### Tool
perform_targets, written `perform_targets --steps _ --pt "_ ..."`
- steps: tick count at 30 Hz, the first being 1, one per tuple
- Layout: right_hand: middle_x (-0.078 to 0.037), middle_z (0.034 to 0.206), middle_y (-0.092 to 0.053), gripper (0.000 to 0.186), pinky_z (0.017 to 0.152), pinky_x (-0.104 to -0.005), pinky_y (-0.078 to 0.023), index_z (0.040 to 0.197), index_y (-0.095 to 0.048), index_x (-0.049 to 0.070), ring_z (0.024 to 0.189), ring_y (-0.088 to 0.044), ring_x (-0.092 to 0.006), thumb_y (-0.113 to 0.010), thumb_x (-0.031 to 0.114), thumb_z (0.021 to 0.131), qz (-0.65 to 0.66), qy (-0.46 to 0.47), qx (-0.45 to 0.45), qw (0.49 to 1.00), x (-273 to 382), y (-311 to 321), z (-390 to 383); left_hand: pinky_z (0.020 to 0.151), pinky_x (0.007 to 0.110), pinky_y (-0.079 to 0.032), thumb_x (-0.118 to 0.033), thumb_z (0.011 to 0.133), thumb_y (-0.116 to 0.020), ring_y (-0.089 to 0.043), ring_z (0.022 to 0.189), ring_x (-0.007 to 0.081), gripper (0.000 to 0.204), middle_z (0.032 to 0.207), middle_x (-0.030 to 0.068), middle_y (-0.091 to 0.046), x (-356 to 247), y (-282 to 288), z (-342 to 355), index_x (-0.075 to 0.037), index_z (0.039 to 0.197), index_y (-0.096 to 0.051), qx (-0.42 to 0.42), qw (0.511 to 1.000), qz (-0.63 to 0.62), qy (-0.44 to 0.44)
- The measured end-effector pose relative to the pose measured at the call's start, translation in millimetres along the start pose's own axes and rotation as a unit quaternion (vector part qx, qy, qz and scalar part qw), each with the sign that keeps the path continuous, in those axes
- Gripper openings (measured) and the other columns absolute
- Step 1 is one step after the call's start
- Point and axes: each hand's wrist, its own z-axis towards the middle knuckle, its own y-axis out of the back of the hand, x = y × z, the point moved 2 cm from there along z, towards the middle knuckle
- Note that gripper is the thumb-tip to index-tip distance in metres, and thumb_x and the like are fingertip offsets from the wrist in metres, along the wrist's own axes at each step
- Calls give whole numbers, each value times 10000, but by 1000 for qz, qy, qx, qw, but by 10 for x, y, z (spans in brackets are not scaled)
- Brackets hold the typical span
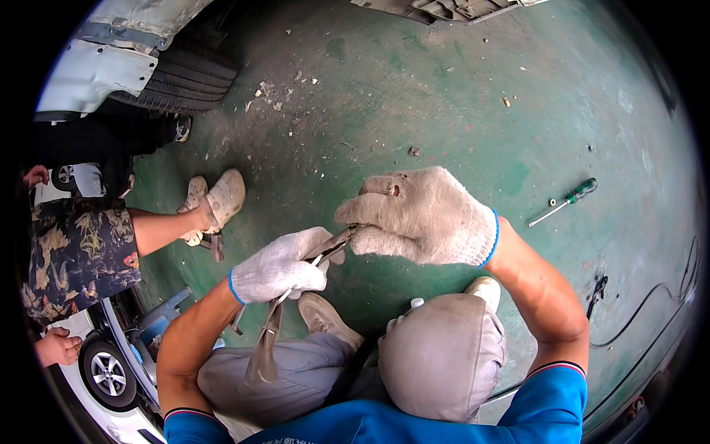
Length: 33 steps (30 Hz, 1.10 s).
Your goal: The person aligns and fits a white car hood onto the front of a vehicle, then retrieves locking pliers from a toolbox to secure the hood. They adjust the pliers and apply them to the hood edge while other people work nearby.
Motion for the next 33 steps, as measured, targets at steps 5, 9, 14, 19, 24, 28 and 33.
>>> perform_targets --steps 5,9,14,19,24,28,33 --pt "-129 875 -669 261 691 -453 -526 990 -697 43 778 -662 -342 -648 294 1042 43 -78 -13 996 21 -72 -59 500 229 -390 -148 835 -684 -481 568 50 200 754 -28 -526 -96 -83 -56 -49 998 -625 28 998 -50 5" --pt "-152 815 -641 308 661 -457 -512 944 -693 63 748 -648 -377 -620 340 1056 37 -107 -62 992 69 -224 -244 482 224 -382 -160 860 -657 -465 544 40 123 714 -25 -526 -22 -291 -91 -66 911 -596 7 998 -66 16" --pt "-159 792 -625 323 642 -448 -493 947 -689 19 699 -626 -363 -626 314 1061 52 -164 -62 983 33 -309 -297 472 217 -370 -177 894 -636 -455 529 42 114 690 -30 -517 48 -343 -54 -75 892 -584 -37 998 -50 2" --pt "-82 721 -638 467 603 -365 -502 901 -702 37 630 -596 -205 -626 469 1062 268 -345 -38 899 -81 -385 -327 538 366 -468 -217 910 -642 -595 573 184 186 662 75 -599 -14 -276 -17 -36 912 -599 -139 976 161 -34" --pt "-51 780 -679 542 604 -308 -544 970 -727 16 674 -636 -143 -585 529 1072 501 -373 -41 780 -115 -397 -259 612 525 -554 -242 872 -655 -692 641 427 237 717 183 -695 -47 -172 -36 -53 1007 -612 -311 832 437 -142" --pt "-86 795 -693 581 601 -307 -563 1009 -737 6 660 -660 -161 -566 558 1068 540 -404 18 738 -62 -251 -203 581 497 -554 -226 824 -700 -691 612 388 247 710 167 -689 -148 -110 -87 -62 991 -621 -367 760 492 -214" --pt "-89 776 -686 595 592 -303 -550 1022 -742 7 617 -629 -148 -585 580 1053 542 -410 6 733 -80 -39 -140 567 468 -522 -128 774 -727 -660 581 355 184 656 129 -643 -280 -51 -91 -79 928 -639 -392 714 511 -275"
